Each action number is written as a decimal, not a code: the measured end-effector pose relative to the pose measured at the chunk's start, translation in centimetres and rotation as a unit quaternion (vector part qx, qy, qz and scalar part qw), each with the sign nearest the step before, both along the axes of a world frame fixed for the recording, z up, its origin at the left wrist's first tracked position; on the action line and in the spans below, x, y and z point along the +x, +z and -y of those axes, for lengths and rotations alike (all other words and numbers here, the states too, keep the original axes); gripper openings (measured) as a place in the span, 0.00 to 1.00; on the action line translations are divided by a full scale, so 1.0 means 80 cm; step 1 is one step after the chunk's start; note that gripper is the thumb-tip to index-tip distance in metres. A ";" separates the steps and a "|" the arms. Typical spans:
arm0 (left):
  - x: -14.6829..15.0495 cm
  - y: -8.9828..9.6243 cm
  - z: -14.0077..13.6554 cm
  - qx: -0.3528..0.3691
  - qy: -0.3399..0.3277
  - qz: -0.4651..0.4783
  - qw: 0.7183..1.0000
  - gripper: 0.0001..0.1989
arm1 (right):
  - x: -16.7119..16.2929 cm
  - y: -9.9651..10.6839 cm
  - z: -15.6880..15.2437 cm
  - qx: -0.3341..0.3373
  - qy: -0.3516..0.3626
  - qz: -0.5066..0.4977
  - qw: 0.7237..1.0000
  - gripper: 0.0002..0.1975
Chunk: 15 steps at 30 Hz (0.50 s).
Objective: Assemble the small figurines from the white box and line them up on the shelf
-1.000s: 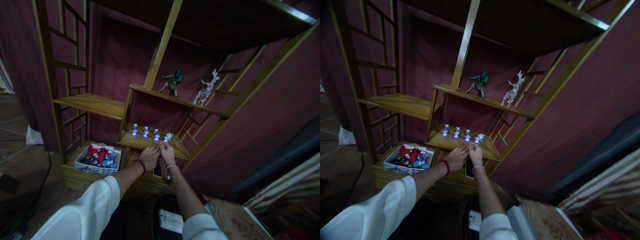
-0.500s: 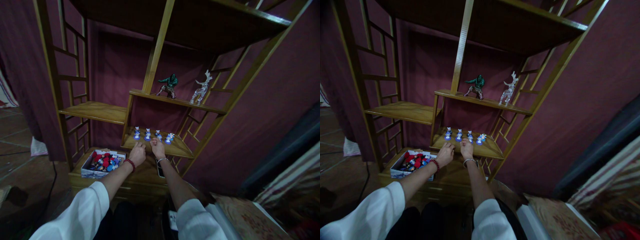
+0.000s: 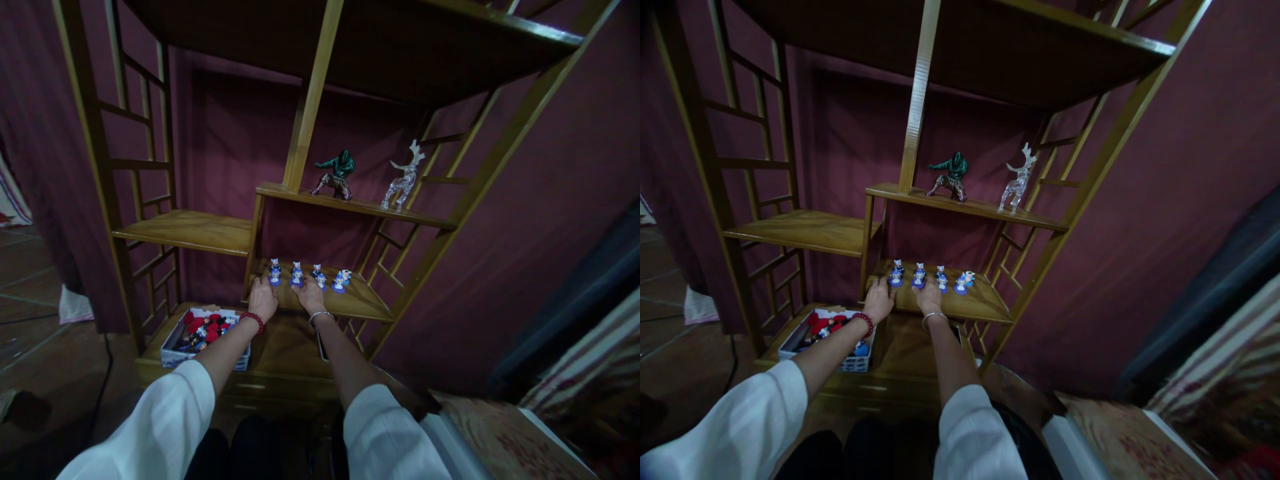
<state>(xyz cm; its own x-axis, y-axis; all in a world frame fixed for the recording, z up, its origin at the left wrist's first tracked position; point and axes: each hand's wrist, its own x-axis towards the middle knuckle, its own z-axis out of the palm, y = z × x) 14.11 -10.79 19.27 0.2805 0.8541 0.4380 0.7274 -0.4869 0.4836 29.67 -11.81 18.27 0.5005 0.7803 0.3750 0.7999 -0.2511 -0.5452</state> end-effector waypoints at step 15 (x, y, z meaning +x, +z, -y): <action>0.025 0.013 -0.034 -0.050 0.032 -0.063 0.996 0.25 | -0.004 0.015 -0.007 -0.074 -0.014 0.049 0.996 0.27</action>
